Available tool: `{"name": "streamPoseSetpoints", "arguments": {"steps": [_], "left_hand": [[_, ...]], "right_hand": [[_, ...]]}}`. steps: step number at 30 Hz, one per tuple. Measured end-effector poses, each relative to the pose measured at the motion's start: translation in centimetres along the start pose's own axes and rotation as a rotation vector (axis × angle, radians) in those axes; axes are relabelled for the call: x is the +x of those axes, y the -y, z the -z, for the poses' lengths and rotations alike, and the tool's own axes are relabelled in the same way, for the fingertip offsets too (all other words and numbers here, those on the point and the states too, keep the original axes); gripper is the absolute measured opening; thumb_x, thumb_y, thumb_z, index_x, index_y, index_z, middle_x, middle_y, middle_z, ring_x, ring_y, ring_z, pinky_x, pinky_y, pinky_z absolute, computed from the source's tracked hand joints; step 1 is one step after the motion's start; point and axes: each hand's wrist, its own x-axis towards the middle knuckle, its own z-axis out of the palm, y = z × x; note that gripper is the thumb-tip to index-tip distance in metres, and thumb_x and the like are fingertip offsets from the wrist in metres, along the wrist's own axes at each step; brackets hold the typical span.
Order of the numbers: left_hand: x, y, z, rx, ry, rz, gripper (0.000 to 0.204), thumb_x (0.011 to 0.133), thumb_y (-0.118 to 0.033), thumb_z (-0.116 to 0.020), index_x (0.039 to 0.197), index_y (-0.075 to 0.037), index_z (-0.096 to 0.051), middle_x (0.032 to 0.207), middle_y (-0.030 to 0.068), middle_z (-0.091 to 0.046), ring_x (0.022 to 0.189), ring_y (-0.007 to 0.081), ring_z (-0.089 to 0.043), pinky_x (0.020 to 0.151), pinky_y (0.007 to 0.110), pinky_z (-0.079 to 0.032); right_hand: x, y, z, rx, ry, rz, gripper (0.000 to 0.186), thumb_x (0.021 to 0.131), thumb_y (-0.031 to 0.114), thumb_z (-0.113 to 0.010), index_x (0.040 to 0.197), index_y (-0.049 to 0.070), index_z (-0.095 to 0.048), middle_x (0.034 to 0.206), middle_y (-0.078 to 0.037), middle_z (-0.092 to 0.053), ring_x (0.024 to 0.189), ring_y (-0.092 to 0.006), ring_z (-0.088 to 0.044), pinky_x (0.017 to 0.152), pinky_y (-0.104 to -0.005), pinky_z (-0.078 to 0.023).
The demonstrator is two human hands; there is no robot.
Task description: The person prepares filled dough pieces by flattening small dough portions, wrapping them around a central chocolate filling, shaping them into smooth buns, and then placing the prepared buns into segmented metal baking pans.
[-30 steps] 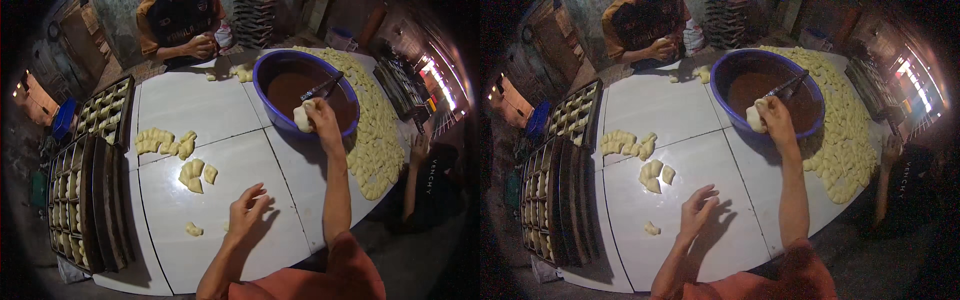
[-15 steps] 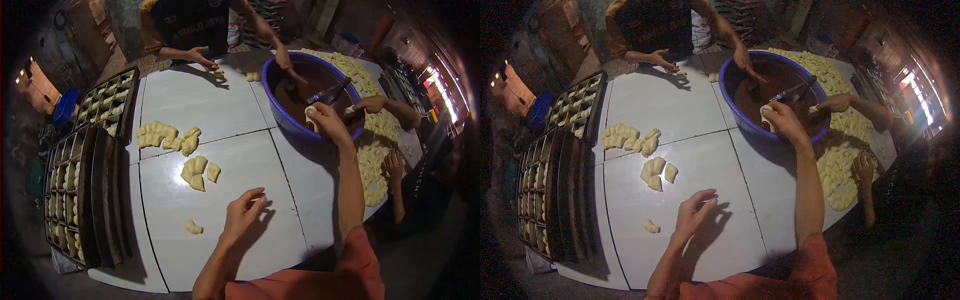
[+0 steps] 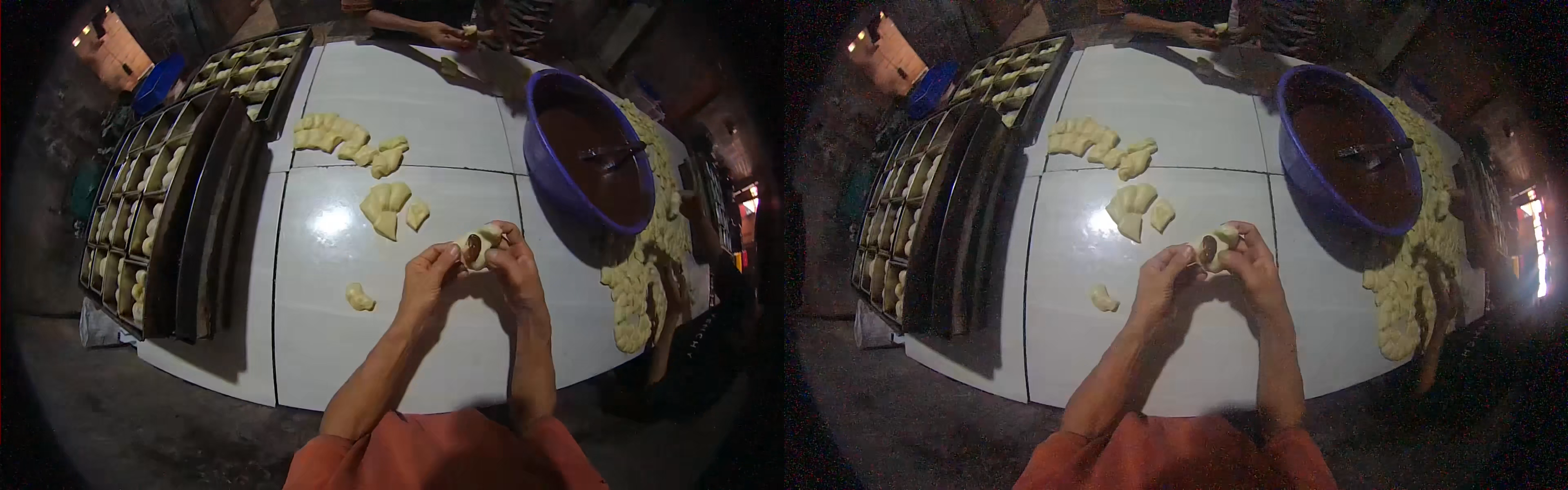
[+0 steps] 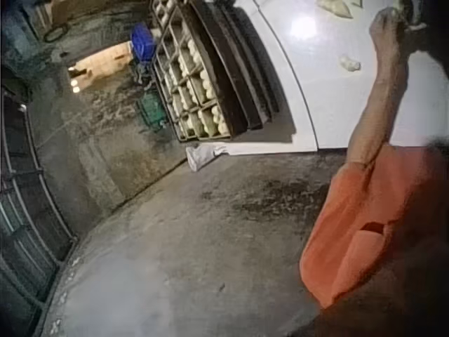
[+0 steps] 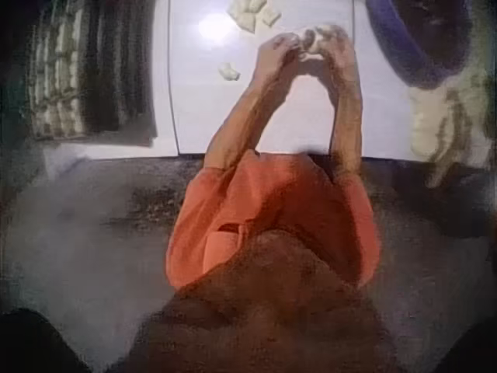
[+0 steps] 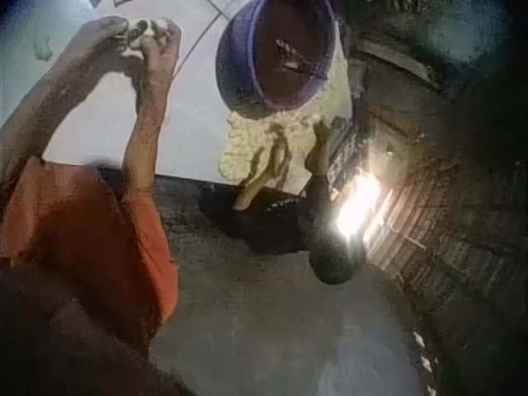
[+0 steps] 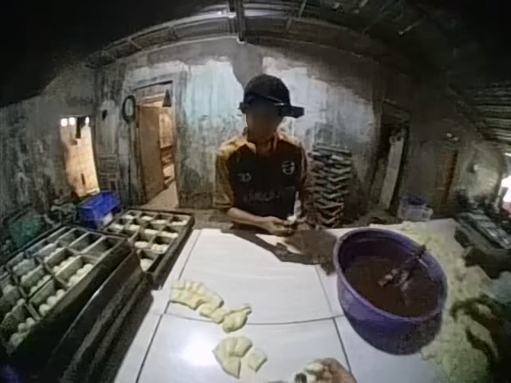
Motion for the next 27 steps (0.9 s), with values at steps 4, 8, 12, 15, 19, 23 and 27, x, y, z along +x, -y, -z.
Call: {"name": "streamPoseSetpoints", "arguments": {"steps": [4,8,12,15,19,23,27], "left_hand": [[-0.6,-0.7,1.9,0.048,-0.035,-0.147,0.027,0.093,-0.018,-0.071,0.11,0.002,-0.066,0.091,0.006,-0.067,0.076,0.0128,-0.063,0.069,0.027,-0.055],[-0.8,-0.5,2.5,0.268,-0.055,-0.403,0.032,0.091,-0.017,-0.074,0.116,0.002,-0.068,0.094,0.0066,-0.069,0.084,0.0127,-0.064,0.072,0.027,-0.054],[-0.4,-1.9,3.1,0.37,-0.047,-0.366,0.034,0.089,-0.02,-0.076,0.114,0.002,-0.069,0.1,0.0068,-0.071,0.09,0.013,-0.065,0.079,0.028,-0.053],[-0.1,-4.4,2.8,0.38,-0.001,-0.212,0.033,0.092,-0.025,-0.074,0.113,0.0,-0.069,0.099,0.007,-0.07,0.088,0.0155,-0.065,0.075,0.029,-0.054],[0.4,-6.3,3.8,0.451,0.057,-0.049,0.035,0.093,-0.031,-0.072,0.114,-0.003,-0.07,0.101,0.0064,-0.07,0.089,0.0139,-0.066,0.071,0.028,-0.055],[-0.7,-6.1,3.3,0.451,0.124,-0.114,0.034,0.094,-0.028,-0.071,0.116,-0.002,-0.069,0.102,0.007,-0.07,0.091,0.0139,-0.067,0.072,0.028,-0.057],[-1.5,-6.6,3.8,0.413,0.23,-0.123,0.029,0.095,-0.019,-0.068,0.117,0.0,-0.068,0.103,0.0073,-0.07,0.094,0.014,-0.067,0.075,0.027,-0.059]], "right_hand": [[-0.8,-3.3,-2.6,-0.843,-0.084,0.488,0.051,0.086,0.0,-0.07,0.134,0.004,-0.054,0.127,-0.014,-0.057,0.105,-0.0229,-0.064,0.094,-0.0318,-0.054],[-1.0,-5.1,-4.5,-0.981,-0.176,0.572,0.032,0.087,0.002,-0.07,0.119,0.006,-0.068,0.124,-0.014,-0.059,0.1,-0.0254,-0.066,0.08,-0.036,-0.057],[0.1,-5.5,-4.5,-1.125,-0.235,0.723,0.016,0.091,0.008,-0.069,0.106,0.004,-0.073,0.102,-0.007,-0.067,0.078,-0.0174,-0.061,0.069,-0.0355,-0.051],[-0.1,-5.4,-4.8,-0.49,-0.151,0.136,0.021,0.092,0.015,-0.07,0.105,-0.001,-0.071,0.103,-0.006,-0.067,0.08,-0.0107,-0.059,0.067,-0.027,-0.046],[-1.3,-4.0,-5.5,-0.45,0.053,0.247,0.029,0.093,0.011,-0.068,0.12,0.0,-0.067,0.107,-0.008,-0.066,0.09,-0.0122,-0.062,0.071,-0.0259,-0.049],[-1.0,-4.2,-5.0,-0.548,0.022,0.415,0.024,0.091,0.002,-0.069,0.115,0.003,-0.071,0.106,-0.008,-0.065,0.093,-0.0148,-0.063,0.072,-0.0276,-0.05],[-0.4,-4.8,-4.3,-0.654,0.038,0.567,0.015,0.09,0.005,-0.071,0.105,0.003,-0.069,0.104,-0.007,-0.062,0.088,-0.0151,-0.06,0.075,-0.0297,-0.053]]}}
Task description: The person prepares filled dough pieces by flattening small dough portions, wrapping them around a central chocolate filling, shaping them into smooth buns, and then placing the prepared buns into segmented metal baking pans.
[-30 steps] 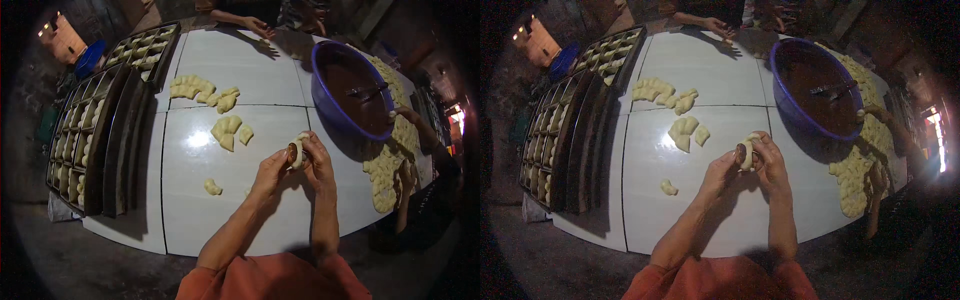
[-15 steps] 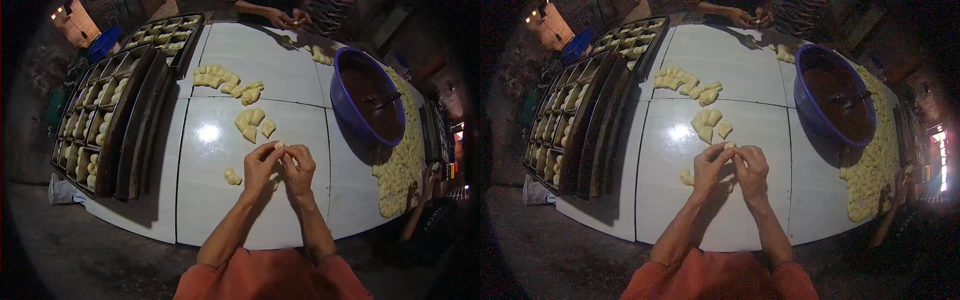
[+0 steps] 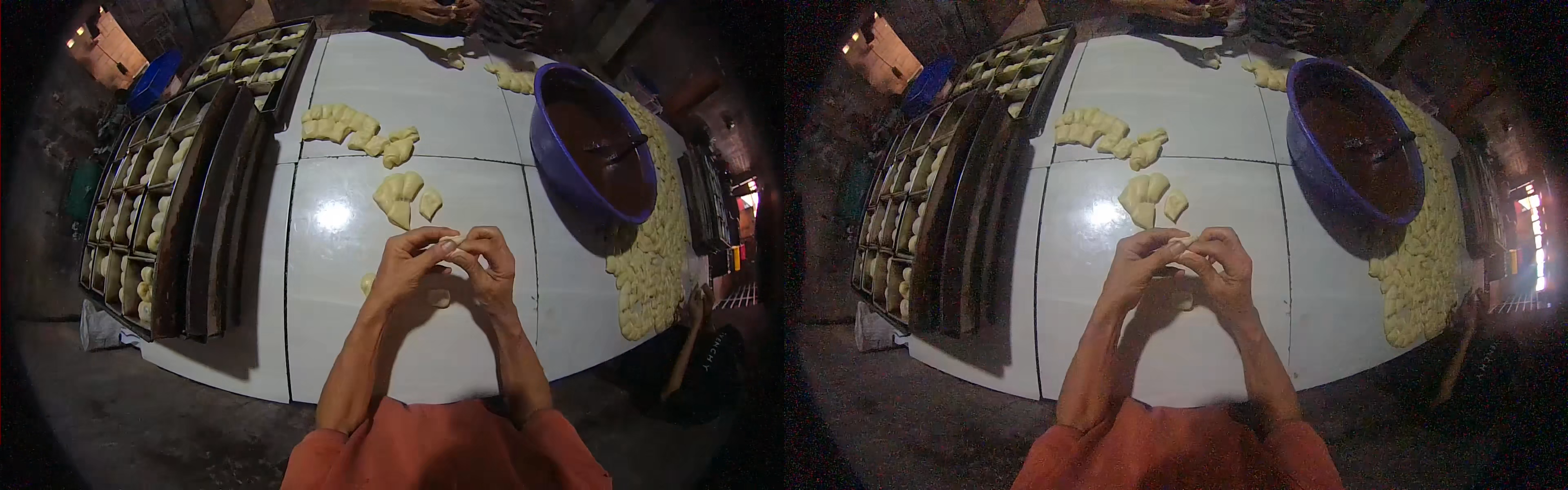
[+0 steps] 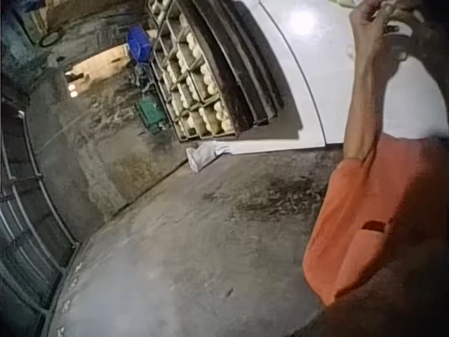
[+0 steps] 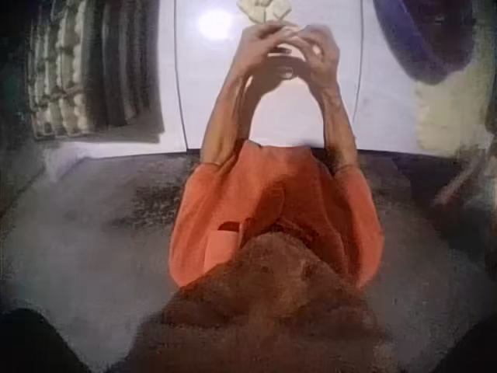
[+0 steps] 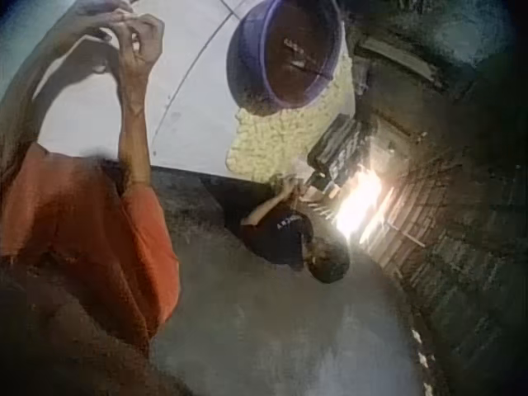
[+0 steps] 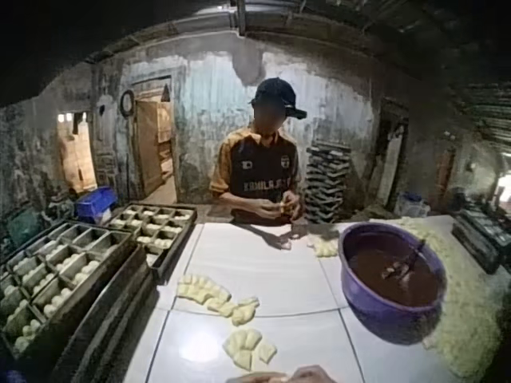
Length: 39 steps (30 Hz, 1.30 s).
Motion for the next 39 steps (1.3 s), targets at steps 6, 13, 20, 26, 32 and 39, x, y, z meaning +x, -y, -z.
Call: {"name": "streamPoseSetpoints", "arguments": {"steps": [6,13,20,26,32,39], "left_hand": [[0.2,1.8,0.5,0.012,0.12,0.038,0.027,0.098,-0.007,-0.056,0.121,0.0,-0.067,0.102,0.0058,-0.069,0.095,0.0118,-0.065,0.078,0.028,-0.059],[-0.6,3.7,0.0,0.09,-0.009,0.063,0.027,0.095,-0.014,-0.068,0.115,0.004,-0.068,0.093,0.0062,-0.07,0.083,0.0114,-0.069,0.069,0.026,-0.057],[-2.2,3.1,-0.4,0.579,-0.196,0.021,0.042,0.103,-0.035,-0.052,0.116,0.001,-0.067,0.093,0.017,-0.073,0.076,0.0247,-0.072,0.071,0.035,-0.055],[-3.2,3.7,1.3,0.945,-0.29,-0.198,0.036,0.098,-0.028,-0.059,0.124,-0.004,-0.064,0.109,0.0209,-0.069,0.102,0.0397,-0.066,0.087,0.04,-0.053],[-2.6,4.2,1.8,0.827,-0.386,-0.121,0.033,0.095,-0.028,-0.063,0.121,-0.008,-0.067,0.109,0.0129,-0.071,0.088,0.0294,-0.07,0.078,0.038,-0.054],[0.9,5.2,2.1,0.471,-0.396,-0.08,0.052,0.087,-0.032,-0.074,0.13,-0.005,-0.062,0.112,0.0146,-0.071,0.087,0.0212,-0.069,0.08,0.034,-0.053]], "right_hand": [[-0.7,-1.1,-2.1,0.043,-0.281,0.043,0.018,0.089,0.011,-0.076,0.098,0.005,-0.061,0.095,-0.005,-0.056,0.075,-0.0106,-0.055,0.059,-0.0253,-0.045],[-2.0,-1.3,-1.5,-0.035,-0.205,-0.345,0.014,0.091,0.009,-0.073,0.087,0.001,-0.062,0.076,-0.003,-0.06,0.068,-0.0085,-0.055,0.059,-0.0263,-0.046],[-4.0,0.7,-0.1,-0.08,0.041,-0.333,0.019,0.094,0.016,-0.067,0.105,0.001,-0.069,0.091,-0.01,-0.067,0.083,-0.0172,-0.064,0.07,-0.0314,-0.052],[-1.6,0.0,0.2,-0.339,0.23,-0.505,0.025,0.095,0.022,-0.063,0.109,0.002,-0.07,0.099,-0.016,-0.069,0.089,-0.0316,-0.068,0.08,-0.0393,-0.052],[6.2,-4.4,-1.7,-0.687,0.136,0.132,0.028,0.092,0.017,-0.063,0.117,0.004,-0.065,0.112,-0.016,-0.066,0.099,-0.0315,-0.065,0.087,-0.0406,-0.051],[7.0,-5.0,-1.4,-0.359,0.27,-0.16,0.019,0.092,0.016,-0.064,0.108,0.005,-0.065,0.095,-0.01,-0.064,0.087,-0.0287,-0.064,0.078,-0.0394,-0.052]]}}
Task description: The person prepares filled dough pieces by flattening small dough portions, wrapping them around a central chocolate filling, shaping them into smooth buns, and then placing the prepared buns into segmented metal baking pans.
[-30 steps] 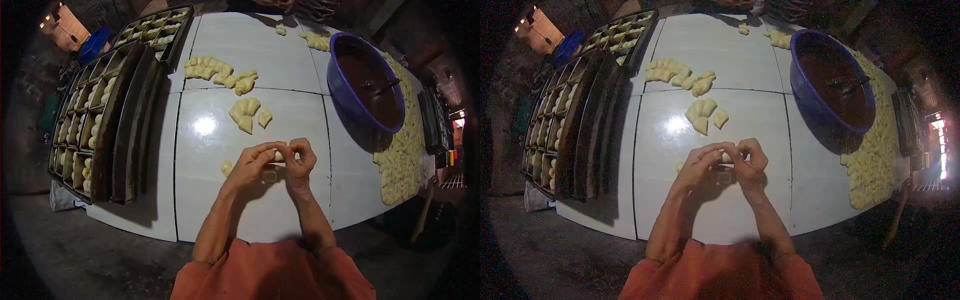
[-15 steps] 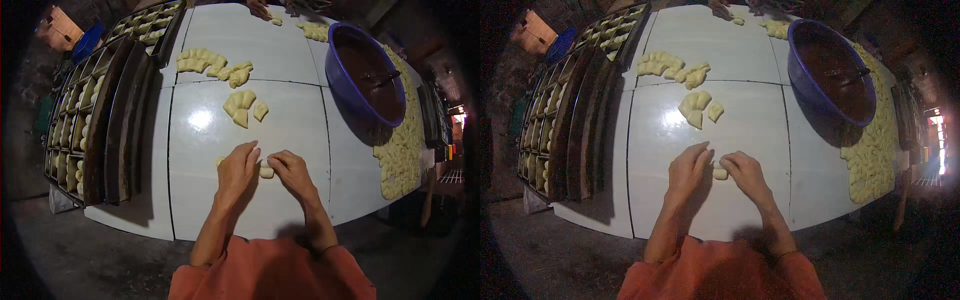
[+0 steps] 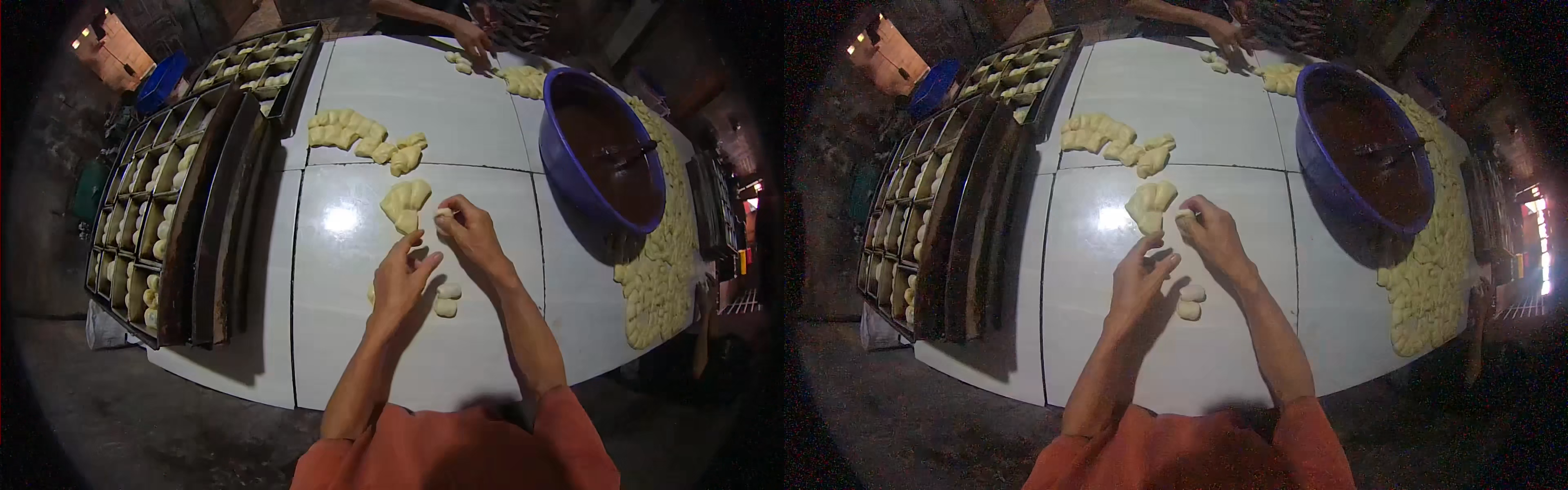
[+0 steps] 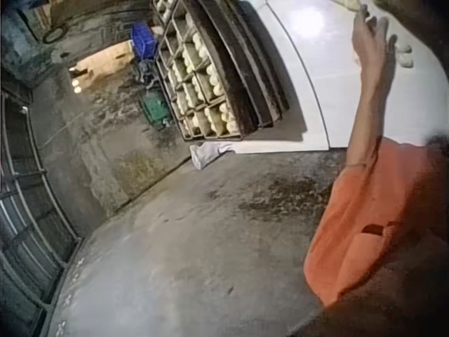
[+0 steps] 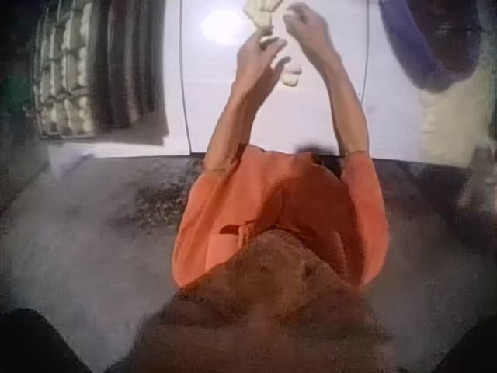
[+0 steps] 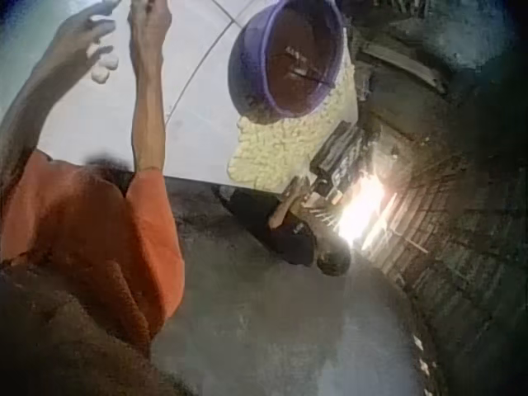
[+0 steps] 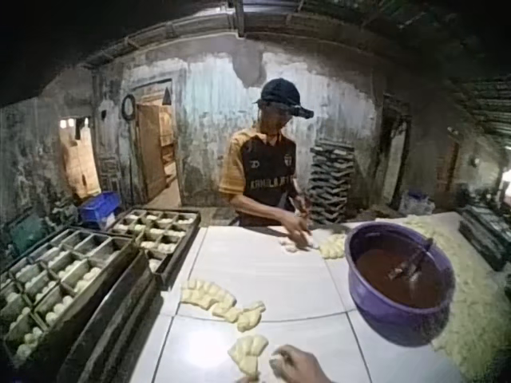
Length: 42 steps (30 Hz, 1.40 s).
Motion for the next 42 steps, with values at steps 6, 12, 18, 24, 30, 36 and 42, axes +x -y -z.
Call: {"name": "streamPoseSetpoints", "arguments": {"steps": [6,12,18,24,30,36,42], "left_hand": [[1.3,-2.0,-0.8,-0.229,0.283,0.096,0.04,0.089,-0.021,-0.074,0.121,0.0,-0.066,0.095,0.0097,-0.073,0.083,0.0117,-0.067,0.074,0.027,-0.053],[-0.3,-3.3,-3.8,-0.358,0.327,0.033,0.042,0.096,-0.016,-0.065,0.134,0.0,-0.057,0.112,0.0122,-0.07,0.101,0.0167,-0.066,0.088,0.028,-0.053],[-2.0,-4.3,-10.4,-0.394,0.157,-0.617,0.066,0.095,-0.025,-0.068,0.147,0.005,-0.04,0.132,0.0222,-0.062,0.121,0.029,-0.062,0.102,0.035,-0.048],[-3.1,-5.9,-12.0,-0.467,0.328,-0.471,0.086,0.088,-0.025,-0.078,0.153,0.003,-0.028,0.126,0.0216,-0.065,0.115,0.0243,-0.064,0.092,0.033,-0.055],[-2.4,-4.1,-8.9,-0.283,0.437,-0.109,0.045,0.098,-0.009,-0.064,0.139,0.001,-0.051,0.117,0.0188,-0.067,0.101,0.021,-0.068,0.089,0.03,-0.054],[-1.4,-3.9,-5.7,-0.222,0.278,-0.062,0.035,0.099,-0.017,-0.063,0.128,0.003,-0.059,0.11,0.0133,-0.07,0.095,0.0187,-0.069,0.084,0.03,-0.055],[-1.9,-3.7,-5.8,-0.172,0.352,0.004,0.033,0.099,-0.017,-0.063,0.125,0.003,-0.062,0.109,0.0139,-0.07,0.098,0.0181,-0.067,0.085,0.031,-0.055]], "right_hand": [[-5.9,1.8,2.4,0.98,0.013,-0.575,0.031,0.095,0.018,-0.066,0.119,-0.001,-0.061,0.097,-0.007,-0.064,0.079,-0.0105,-0.061,0.071,-0.0244,-0.052],[-8.6,1.6,3.7,0.892,-0.227,-0.405,0.023,0.092,0.011,-0.068,0.111,0.002,-0.06,0.1,-0.006,-0.065,0.089,-0.0124,-0.063,0.079,-0.0259,-0.053],[-10.0,5.2,5.0,1.384,-0.338,-0.291,0.022,0.092,0.007,-0.069,0.112,0.005,-0.059,0.1,-0.004,-0.064,0.09,-0.01,-0.063,0.08,-0.025,-0.052],[-8.6,4.8,10.7,1.498,-0.227,-0.255,0.018,0.096,0.009,-0.064,0.113,0.007,-0.058,0.096,-0.002,-0.063,0.089,-0.0101,-0.063,0.078,-0.0256,-0.052],[-2.9,-4.2,24.5,0.468,-0.601,-0.226,0.024,0.095,0.024,-0.065,0.107,0.004,-0.06,0.092,-0.002,-0.063,0.077,-0.009,-0.059,0.067,-0.0251,-0.048],[0.2,-16.0,28.5,-0.309,-0.074,-0.413,0.026,0.088,0.021,-0.058,0.103,0.002,-0.067,0.093,-0.011,-0.071,0.082,-0.0217,-0.066,0.077,-0.039,-0.05],[0.0,-12.7,28.7,-0.127,0.074,-0.574,0.018,0.088,0.018,-0.062,0.096,0.003,-0.068,0.087,-0.006,-0.067,0.084,-0.017,-0.064,0.077,-0.0358,-0.051]]}}
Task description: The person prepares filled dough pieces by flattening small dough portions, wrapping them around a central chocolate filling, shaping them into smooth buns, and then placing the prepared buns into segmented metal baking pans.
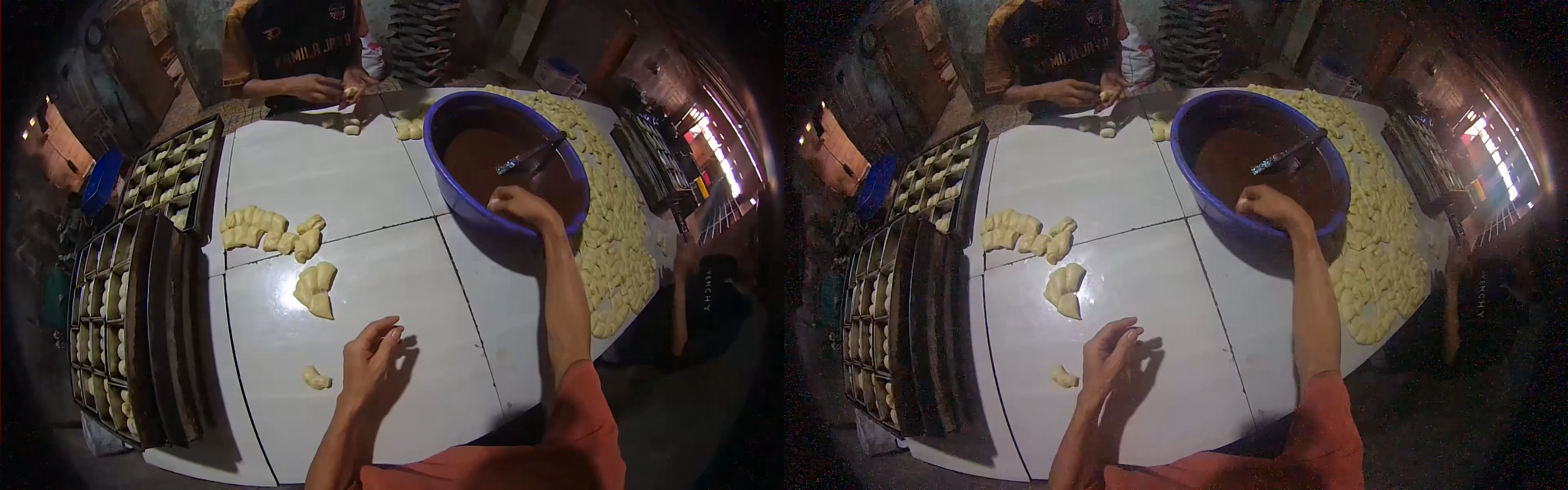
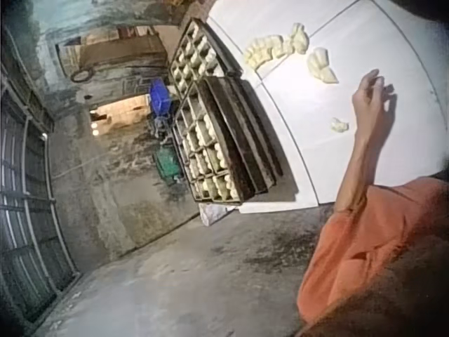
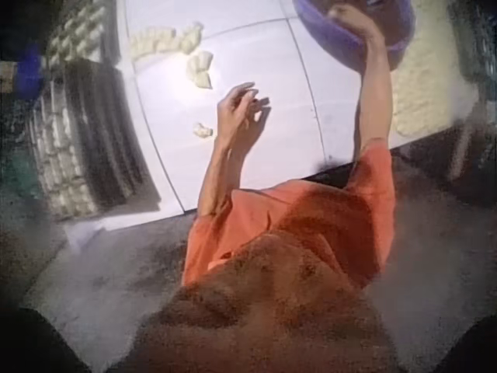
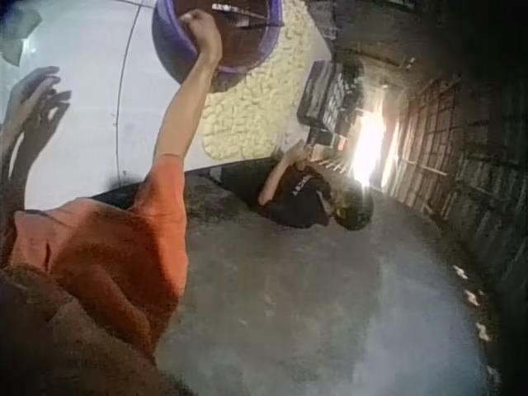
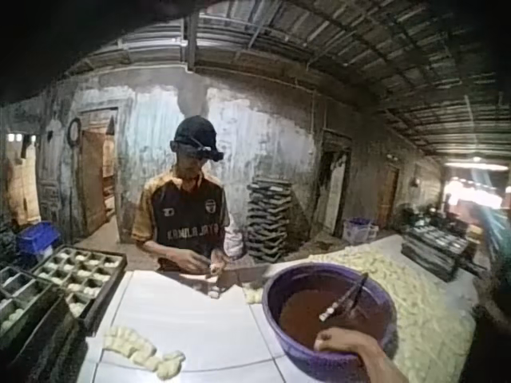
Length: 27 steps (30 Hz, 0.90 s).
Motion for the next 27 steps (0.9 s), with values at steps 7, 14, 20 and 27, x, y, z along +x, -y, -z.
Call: {"name": "streamPoseSetpoints", "arguments": {"steps": [7,14,20,27], "left_hand": [[1.8,-1.3,-2.9,-0.143,0.084,-0.007,0.044,0.099,-0.031,-0.062,0.129,0.001,-0.06,0.118,0.0112,-0.068,0.102,0.0202,-0.067,0.087,0.032,-0.053],[2.0,-2.7,-4.2,-0.649,0.071,0.107,0.043,0.103,-0.034,-0.054,0.132,-0.002,-0.057,0.126,0.0099,-0.064,0.118,0.0198,-0.06,0.094,0.035,-0.052],[0.2,-0.4,1.5,-0.711,-0.282,0.076,0.025,0.098,-0.02,-0.066,0.113,-0.001,-0.067,0.097,0.0052,-0.071,0.077,0.0093,-0.065,0.067,0.023,-0.054],[-0.4,0.9,3.5,-0.6,-0.328,-0.022,0.031,0.095,-0.018,-0.07,0.118,0.003,-0.069,0.1,0.0069,-0.072,0.084,0.0097,-0.066,0.072,0.023,-0.055]], "right_hand": [[-6.7,7.8,-4.1,0.963,-0.026,0.187,0.018,0.095,0.025,-0.067,0.097,0.009,-0.059,0.076,-0.002,-0.062,0.06,-0.0086,-0.059,0.047,-0.0201,-0.043],[-10.3,10.6,-17.5,1.332,0.071,0.18,0.014,0.098,0.018,-0.061,0.108,0.008,-0.057,0.089,-0.003,-0.064,0.078,-0.0087,-0.065,0.066,-0.0246,-0.057],[-12.9,11.9,-22.9,1.415,0.234,0.18,0.03,0.094,0.012,-0.062,0.122,0.005,-0.053,0.111,-0.012,-0.063,0.103,-0.0196,-0.065,0.086,-0.0356,-0.059],[-14.5,15.0,-27.7,0.44,-0.306,0.519,0.036,0.084,0.003,-0.074,0.119,0.003,-0.066,0.13,-0.011,-0.055,0.102,-0.0207,-0.065,0.084,-0.0326,-0.058]]}}
